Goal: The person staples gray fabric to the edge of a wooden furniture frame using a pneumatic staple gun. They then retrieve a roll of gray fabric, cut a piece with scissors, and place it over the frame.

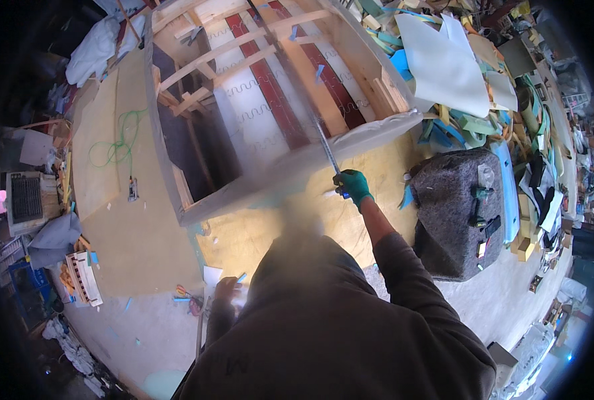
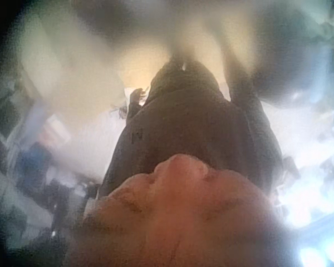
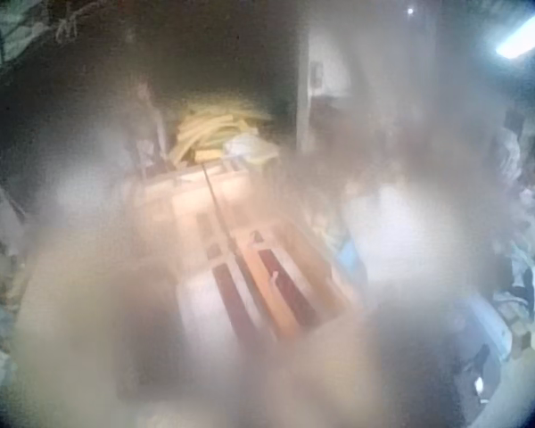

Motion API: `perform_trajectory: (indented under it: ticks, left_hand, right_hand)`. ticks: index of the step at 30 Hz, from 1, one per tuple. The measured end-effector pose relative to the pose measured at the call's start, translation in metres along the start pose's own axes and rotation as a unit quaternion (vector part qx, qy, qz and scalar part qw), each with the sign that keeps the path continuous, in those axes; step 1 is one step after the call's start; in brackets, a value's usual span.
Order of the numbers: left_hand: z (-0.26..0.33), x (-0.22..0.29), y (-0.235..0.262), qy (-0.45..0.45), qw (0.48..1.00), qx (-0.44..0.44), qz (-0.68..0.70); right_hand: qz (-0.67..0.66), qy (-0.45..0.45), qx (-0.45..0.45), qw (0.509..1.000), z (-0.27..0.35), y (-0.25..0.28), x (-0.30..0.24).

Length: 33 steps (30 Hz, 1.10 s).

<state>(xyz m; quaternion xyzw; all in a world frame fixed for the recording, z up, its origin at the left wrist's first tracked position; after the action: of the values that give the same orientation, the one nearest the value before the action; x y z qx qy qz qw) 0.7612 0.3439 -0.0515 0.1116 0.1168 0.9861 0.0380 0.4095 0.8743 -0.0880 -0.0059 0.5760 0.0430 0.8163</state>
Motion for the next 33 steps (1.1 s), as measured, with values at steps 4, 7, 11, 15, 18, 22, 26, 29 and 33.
perform_trajectory:
  ticks: [4,7,11,15,18,22,26,29,33]
  left_hand:
    - [0.022,-0.016,-0.015,-0.012,0.998,0.004,0.067]
    - [0.028,-0.039,-0.020,-0.039,0.997,0.015,0.066]
    - [0.039,-0.054,-0.022,-0.215,0.963,0.063,-0.146]
    - [0.045,-0.071,-0.011,-0.154,0.976,0.095,-0.124]
    - [0.045,-0.082,-0.002,-0.223,0.930,0.134,-0.261]
    - [0.021,-0.126,0.011,-0.313,0.864,0.153,-0.363]
    - [-0.016,-0.187,0.025,-0.299,0.897,0.300,-0.125]
    - [-0.057,-0.198,0.056,-0.237,0.871,0.310,-0.298]
    - [-0.077,-0.211,0.125,-0.144,0.922,0.293,-0.210]
  right_hand:
    - [-0.060,-0.070,0.020,0.996,0.007,-0.005,-0.022]
    - [-0.089,-0.086,0.025,0.992,0.006,-0.005,-0.024]
    - [-0.086,-0.052,0.001,0.995,-0.004,0.000,-0.003]
    - [0.115,0.044,-0.061,0.991,-0.019,0.005,0.018]
    - [0.128,0.056,-0.047,0.989,-0.021,0.014,0.019]
    - [0.165,0.025,-0.048,0.985,-0.009,0.012,-0.019]
    - [0.407,0.255,-0.065,0.875,0.014,-0.041,-0.099]
    - [-0.002,0.018,0.014,1.000,0.009,-0.118,-0.122]
    - [0.009,0.017,-0.019,1.000,0.006,-0.282,-0.153]
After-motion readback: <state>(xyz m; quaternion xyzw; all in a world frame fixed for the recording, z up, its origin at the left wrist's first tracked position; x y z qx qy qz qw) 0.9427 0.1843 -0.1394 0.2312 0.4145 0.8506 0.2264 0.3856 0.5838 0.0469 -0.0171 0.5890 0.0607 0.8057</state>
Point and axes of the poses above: each hand's wrist, its own z-axis away from the middle knuckle, its own y-axis out of the back of the hand, x = y × z, the point moved 4 cm from there along -z, towards the middle knuckle, and after that the axes turned 8 degrees about y, right-handed, at the moved point
